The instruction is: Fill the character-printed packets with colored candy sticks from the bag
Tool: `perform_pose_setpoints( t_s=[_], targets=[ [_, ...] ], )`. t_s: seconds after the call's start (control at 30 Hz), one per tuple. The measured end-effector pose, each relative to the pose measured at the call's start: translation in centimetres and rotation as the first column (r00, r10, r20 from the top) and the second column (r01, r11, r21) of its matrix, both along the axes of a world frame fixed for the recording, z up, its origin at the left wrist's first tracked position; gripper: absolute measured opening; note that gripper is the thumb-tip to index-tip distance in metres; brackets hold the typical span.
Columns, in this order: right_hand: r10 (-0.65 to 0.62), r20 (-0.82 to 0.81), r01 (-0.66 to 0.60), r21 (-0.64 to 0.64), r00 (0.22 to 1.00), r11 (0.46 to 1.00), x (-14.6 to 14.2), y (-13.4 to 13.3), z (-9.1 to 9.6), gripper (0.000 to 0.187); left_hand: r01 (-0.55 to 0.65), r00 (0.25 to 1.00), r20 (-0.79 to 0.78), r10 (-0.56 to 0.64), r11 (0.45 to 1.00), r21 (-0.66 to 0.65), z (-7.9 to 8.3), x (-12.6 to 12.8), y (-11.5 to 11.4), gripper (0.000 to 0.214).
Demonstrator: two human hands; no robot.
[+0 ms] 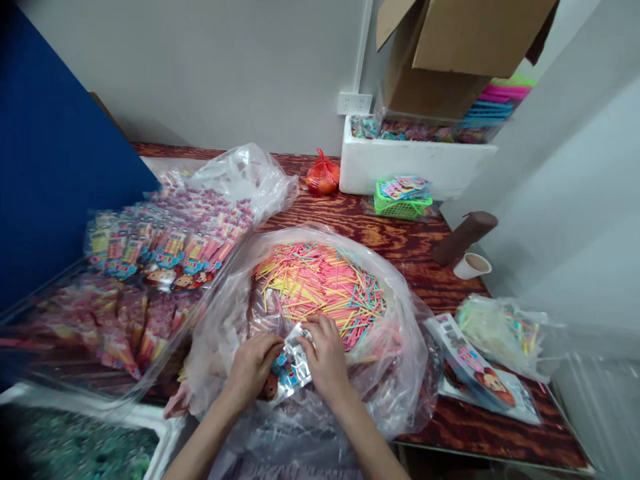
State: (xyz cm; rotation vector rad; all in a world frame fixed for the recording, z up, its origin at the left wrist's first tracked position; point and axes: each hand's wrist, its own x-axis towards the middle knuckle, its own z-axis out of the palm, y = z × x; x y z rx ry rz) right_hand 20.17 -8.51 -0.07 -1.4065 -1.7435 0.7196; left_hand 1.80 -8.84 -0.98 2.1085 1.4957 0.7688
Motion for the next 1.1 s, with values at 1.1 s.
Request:
perform_pose_setpoints(
  t_s=[1.1],
  targets=[
    [-0.05, 0.564, 0.032, 0.041, 0.824, 0.999, 0.6, 7.2, 1.6, 0.015, -0.181, 0.833, 0.442, 0.331, 0.92, -0.348, 0.9, -1.1, -0.1, 0.026]
  ],
)
